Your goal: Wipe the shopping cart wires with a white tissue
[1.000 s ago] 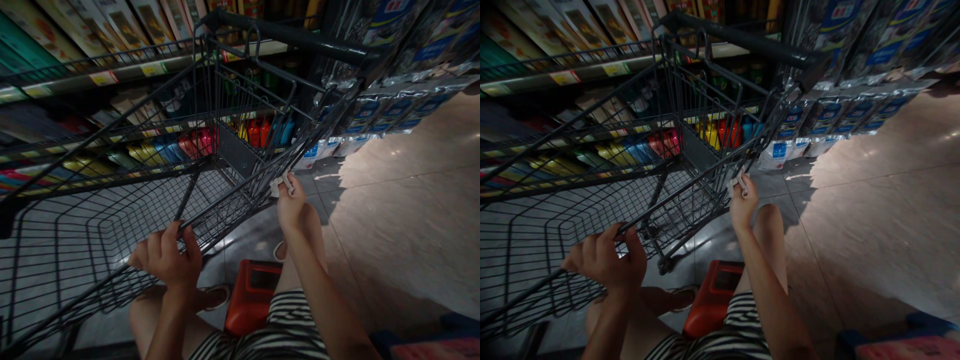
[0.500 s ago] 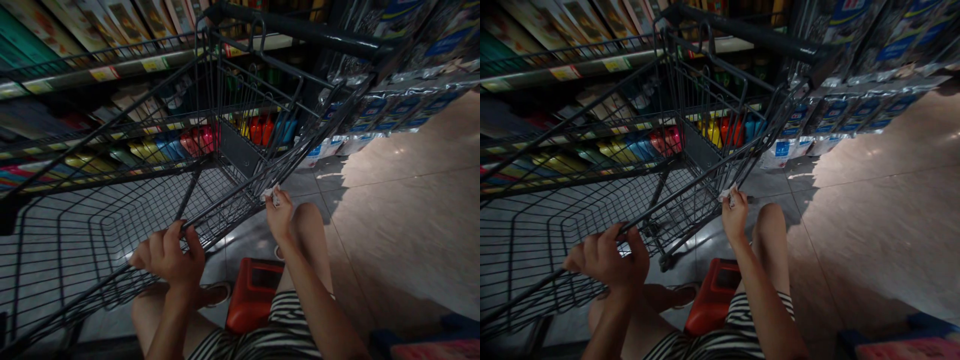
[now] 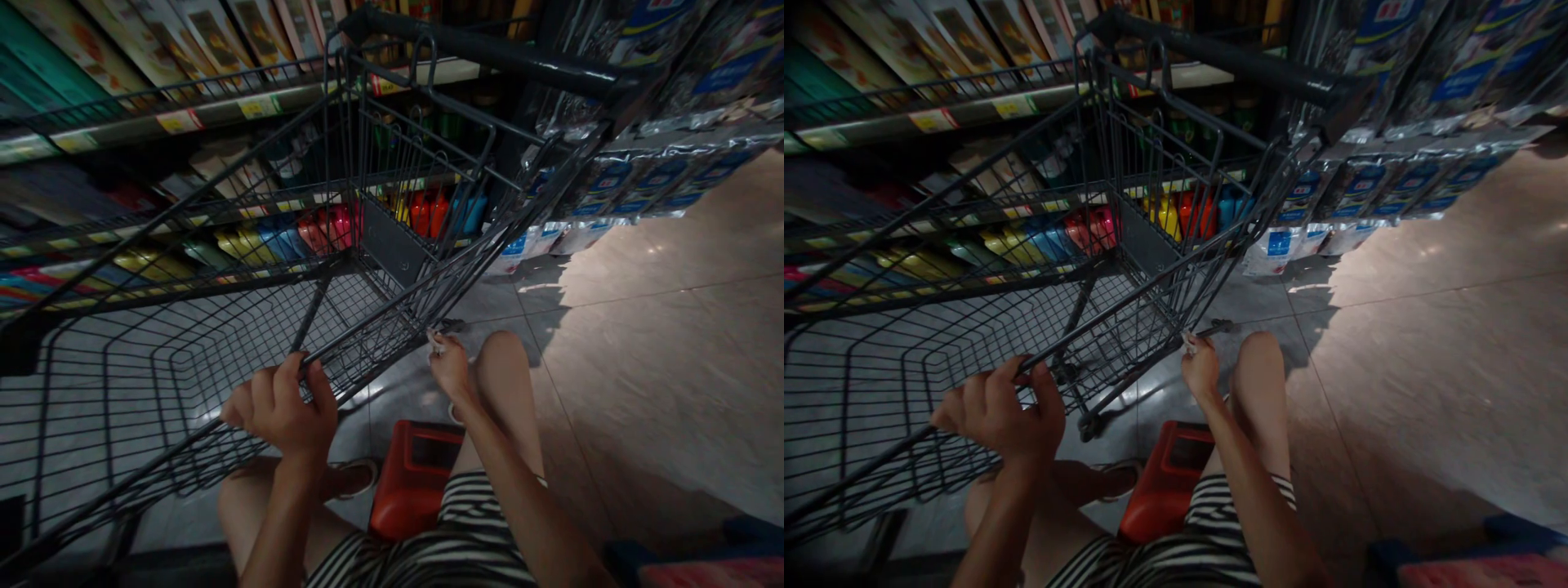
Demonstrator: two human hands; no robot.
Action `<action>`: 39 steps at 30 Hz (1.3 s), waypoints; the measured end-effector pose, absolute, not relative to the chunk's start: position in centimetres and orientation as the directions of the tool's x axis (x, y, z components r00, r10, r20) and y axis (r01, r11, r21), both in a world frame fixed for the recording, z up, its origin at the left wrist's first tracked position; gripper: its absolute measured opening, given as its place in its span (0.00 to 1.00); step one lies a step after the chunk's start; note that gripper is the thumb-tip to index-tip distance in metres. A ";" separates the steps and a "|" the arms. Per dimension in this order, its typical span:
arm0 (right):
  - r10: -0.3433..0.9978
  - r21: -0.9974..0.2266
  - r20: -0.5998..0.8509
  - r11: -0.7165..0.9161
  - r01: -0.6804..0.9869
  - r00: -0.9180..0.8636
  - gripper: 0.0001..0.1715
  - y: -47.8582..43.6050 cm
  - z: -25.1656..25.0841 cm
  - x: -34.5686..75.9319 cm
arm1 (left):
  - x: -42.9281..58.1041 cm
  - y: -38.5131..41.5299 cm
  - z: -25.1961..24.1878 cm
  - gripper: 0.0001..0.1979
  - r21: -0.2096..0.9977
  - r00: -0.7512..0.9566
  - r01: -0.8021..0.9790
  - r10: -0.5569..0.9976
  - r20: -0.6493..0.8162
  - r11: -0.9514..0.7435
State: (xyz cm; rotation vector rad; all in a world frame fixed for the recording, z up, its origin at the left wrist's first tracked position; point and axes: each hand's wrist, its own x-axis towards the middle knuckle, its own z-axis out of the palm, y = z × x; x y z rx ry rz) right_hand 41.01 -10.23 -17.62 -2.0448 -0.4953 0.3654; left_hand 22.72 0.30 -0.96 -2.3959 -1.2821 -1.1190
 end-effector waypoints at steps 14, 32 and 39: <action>0.266 -0.859 -0.447 0.137 -0.493 0.854 0.15 -7.4 -15.1 44.4 | 22.8 0.3 -1.0 0.12 0.105 0.368 0.776 0.581 0.726 -0.622; 0.302 -0.980 -0.184 -0.127 -0.152 0.935 0.09 -6.6 -19.2 39.4 | 22.7 0.4 -1.4 0.11 0.079 0.359 0.783 0.552 0.753 -0.617; 0.425 -0.959 -0.125 -0.282 0.000 0.897 0.04 -6.9 -20.5 40.0 | 22.9 0.2 -0.9 0.13 0.091 0.375 0.778 0.576 0.727 -0.622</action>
